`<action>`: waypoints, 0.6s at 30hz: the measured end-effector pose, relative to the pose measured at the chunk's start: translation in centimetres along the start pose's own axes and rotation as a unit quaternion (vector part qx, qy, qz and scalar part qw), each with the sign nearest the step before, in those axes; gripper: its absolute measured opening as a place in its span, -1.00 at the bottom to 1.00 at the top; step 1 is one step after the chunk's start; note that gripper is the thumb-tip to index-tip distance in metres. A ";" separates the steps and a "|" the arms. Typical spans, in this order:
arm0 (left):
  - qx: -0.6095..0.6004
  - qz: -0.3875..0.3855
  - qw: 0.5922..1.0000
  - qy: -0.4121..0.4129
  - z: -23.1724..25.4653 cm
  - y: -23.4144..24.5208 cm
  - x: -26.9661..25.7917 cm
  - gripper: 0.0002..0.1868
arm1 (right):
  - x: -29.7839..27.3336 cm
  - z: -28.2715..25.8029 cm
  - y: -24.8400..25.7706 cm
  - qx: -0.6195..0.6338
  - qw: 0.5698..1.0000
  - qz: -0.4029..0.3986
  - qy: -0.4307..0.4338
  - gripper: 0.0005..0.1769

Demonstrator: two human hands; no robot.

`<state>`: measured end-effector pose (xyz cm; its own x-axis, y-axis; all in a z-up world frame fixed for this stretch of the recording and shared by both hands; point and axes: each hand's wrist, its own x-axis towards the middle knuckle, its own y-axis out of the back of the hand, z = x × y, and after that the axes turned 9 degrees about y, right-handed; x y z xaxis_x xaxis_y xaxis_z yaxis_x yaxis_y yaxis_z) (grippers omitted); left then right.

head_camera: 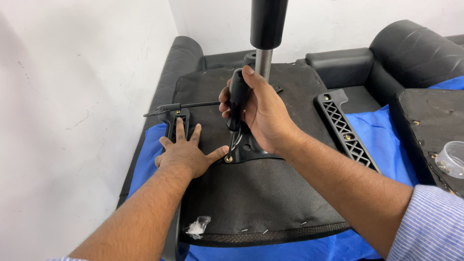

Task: The person uses a screwdriver to tighten screws into a black metal base attached to a vertical pole on an overturned chair. The person holds the base steady with one hand while turning the screwdriver with the other to secure the assembly.

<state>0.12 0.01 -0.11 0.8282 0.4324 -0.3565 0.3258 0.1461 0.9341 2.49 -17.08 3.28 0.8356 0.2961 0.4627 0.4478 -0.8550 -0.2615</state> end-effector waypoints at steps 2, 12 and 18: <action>0.001 0.002 1.000 -0.002 0.0 0.0 0.0 0.17 | 0.0 0.2 0.2 0.013 1.000 -0.002 -0.001 -0.45; -0.005 0.008 1.000 -0.010 -0.2 0.1 -0.4 0.17 | 0.5 1.5 0.7 0.047 0.998 -0.031 0.040 -0.30; -0.012 0.014 1.000 -0.016 -0.4 0.2 -0.7 0.18 | 0.3 0.7 -0.4 0.006 0.998 0.045 0.035 -0.40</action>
<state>-0.55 0.09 0.31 0.8513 0.4073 -0.3308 0.2915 0.1569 0.9436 2.82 -16.33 2.93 0.8488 0.1874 0.4944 0.3756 -0.8719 -0.3143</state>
